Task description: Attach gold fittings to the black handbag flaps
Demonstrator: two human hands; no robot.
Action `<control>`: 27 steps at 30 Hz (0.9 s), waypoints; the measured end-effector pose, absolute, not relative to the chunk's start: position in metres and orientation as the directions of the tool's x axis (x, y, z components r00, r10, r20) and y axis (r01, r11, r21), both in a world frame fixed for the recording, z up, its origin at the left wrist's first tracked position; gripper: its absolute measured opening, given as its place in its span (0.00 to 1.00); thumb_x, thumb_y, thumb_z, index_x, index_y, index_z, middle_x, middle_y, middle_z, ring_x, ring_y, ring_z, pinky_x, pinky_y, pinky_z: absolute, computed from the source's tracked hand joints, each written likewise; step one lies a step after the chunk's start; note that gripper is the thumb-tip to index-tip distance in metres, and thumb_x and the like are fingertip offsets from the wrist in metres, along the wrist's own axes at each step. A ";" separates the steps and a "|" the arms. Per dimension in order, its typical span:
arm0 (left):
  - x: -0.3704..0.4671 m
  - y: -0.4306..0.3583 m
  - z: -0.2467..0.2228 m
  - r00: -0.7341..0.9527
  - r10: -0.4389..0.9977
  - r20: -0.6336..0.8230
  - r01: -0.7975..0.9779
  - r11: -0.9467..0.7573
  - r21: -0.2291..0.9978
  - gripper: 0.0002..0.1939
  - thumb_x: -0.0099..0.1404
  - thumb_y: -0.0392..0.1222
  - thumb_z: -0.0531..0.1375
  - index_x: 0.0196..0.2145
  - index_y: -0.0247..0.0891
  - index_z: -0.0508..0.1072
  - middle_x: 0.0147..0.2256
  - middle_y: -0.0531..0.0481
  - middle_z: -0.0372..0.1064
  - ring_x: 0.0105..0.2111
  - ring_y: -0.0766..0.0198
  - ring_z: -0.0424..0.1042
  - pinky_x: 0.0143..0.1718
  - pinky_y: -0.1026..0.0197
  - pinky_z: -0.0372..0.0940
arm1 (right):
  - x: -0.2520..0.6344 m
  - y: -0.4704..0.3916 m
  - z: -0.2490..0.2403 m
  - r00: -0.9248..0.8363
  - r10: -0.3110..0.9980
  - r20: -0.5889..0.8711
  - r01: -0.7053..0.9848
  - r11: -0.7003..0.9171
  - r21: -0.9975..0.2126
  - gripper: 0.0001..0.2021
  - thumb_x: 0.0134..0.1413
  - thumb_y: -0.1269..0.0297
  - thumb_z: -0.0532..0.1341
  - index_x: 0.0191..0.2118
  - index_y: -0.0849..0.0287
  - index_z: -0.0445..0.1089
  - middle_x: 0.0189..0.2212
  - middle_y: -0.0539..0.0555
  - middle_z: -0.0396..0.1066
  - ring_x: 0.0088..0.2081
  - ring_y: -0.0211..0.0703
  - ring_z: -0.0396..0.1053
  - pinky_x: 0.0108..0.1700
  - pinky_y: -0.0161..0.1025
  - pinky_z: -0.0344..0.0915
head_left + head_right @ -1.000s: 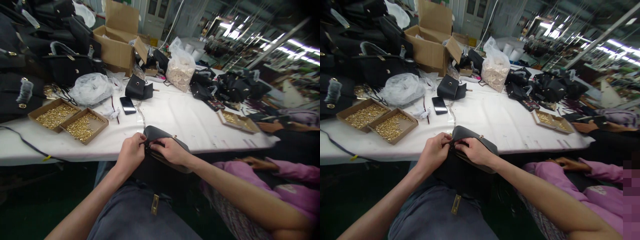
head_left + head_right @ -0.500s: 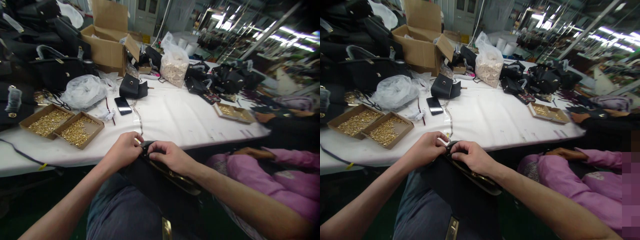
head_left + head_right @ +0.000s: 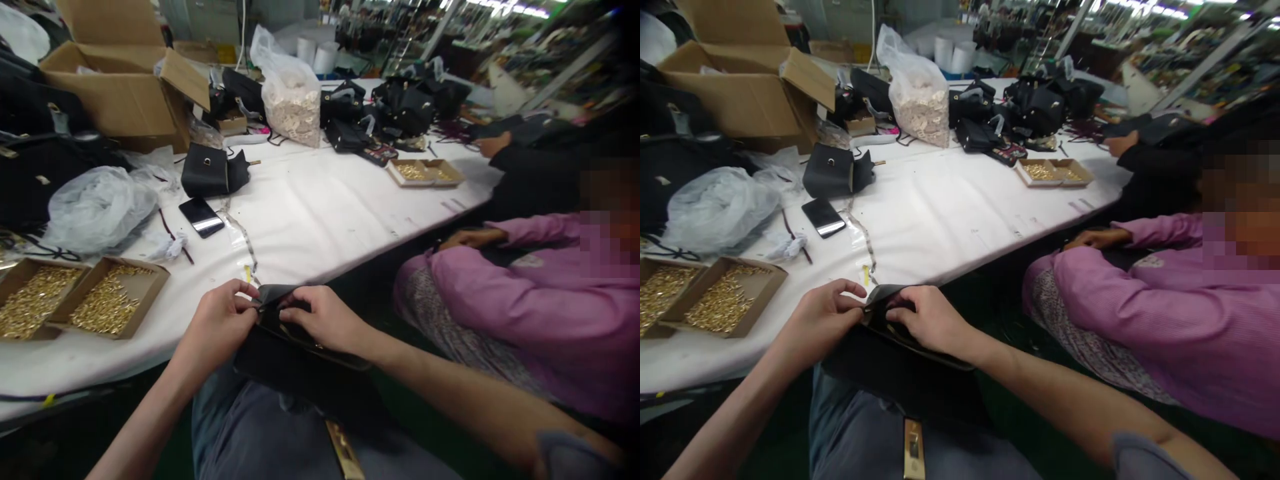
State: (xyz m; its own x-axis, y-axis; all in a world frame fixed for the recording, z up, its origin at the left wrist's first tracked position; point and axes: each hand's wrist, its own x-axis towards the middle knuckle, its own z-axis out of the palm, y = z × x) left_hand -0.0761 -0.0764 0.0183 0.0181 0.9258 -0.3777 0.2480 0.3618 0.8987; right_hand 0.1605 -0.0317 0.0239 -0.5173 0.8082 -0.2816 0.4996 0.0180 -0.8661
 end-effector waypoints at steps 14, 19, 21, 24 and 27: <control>-0.072 -0.051 0.018 0.121 0.894 -0.432 0.221 0.400 0.890 0.18 0.55 0.44 0.67 0.43 0.36 0.71 0.22 0.56 0.70 0.21 0.67 0.61 0.24 0.67 0.50 | 0.145 -0.059 -0.012 -0.382 0.882 -0.277 -0.154 -0.357 -0.921 0.10 0.56 0.60 0.76 0.42 0.57 0.85 0.38 0.51 0.84 0.38 0.41 0.77 0.46 0.37 0.71; -0.070 -0.043 0.013 0.160 0.878 -0.451 0.174 0.425 0.888 0.19 0.54 0.42 0.67 0.43 0.37 0.70 0.20 0.59 0.66 0.20 0.69 0.57 0.24 0.66 0.46 | 0.141 -0.046 -0.015 -0.324 0.922 -0.213 -0.129 -0.266 -0.955 0.07 0.56 0.62 0.76 0.39 0.57 0.87 0.36 0.51 0.85 0.38 0.42 0.78 0.47 0.37 0.72; -0.071 -0.042 0.009 0.161 0.878 -0.451 0.160 0.428 0.889 0.19 0.55 0.41 0.67 0.44 0.38 0.69 0.20 0.60 0.66 0.21 0.69 0.57 0.24 0.65 0.46 | 0.139 -0.045 -0.020 -0.309 0.928 -0.207 -0.096 -0.247 -0.964 0.07 0.56 0.62 0.76 0.39 0.56 0.88 0.36 0.52 0.86 0.38 0.44 0.80 0.47 0.38 0.74; -0.071 -0.045 0.005 0.152 0.880 -0.449 0.143 0.430 0.891 0.19 0.56 0.41 0.68 0.44 0.38 0.69 0.21 0.59 0.68 0.21 0.69 0.59 0.25 0.66 0.47 | 0.138 -0.048 -0.026 -0.269 0.943 -0.198 -0.017 -0.210 -0.978 0.07 0.57 0.61 0.76 0.41 0.55 0.88 0.37 0.53 0.86 0.39 0.47 0.81 0.47 0.40 0.75; -0.073 -0.048 0.001 0.138 0.880 -0.454 0.120 0.440 0.890 0.19 0.57 0.40 0.68 0.44 0.39 0.69 0.23 0.57 0.71 0.22 0.68 0.62 0.25 0.66 0.48 | 0.141 -0.051 -0.025 -0.258 0.951 -0.172 0.073 -0.159 -0.985 0.07 0.61 0.60 0.74 0.42 0.54 0.88 0.40 0.53 0.87 0.42 0.49 0.83 0.51 0.43 0.76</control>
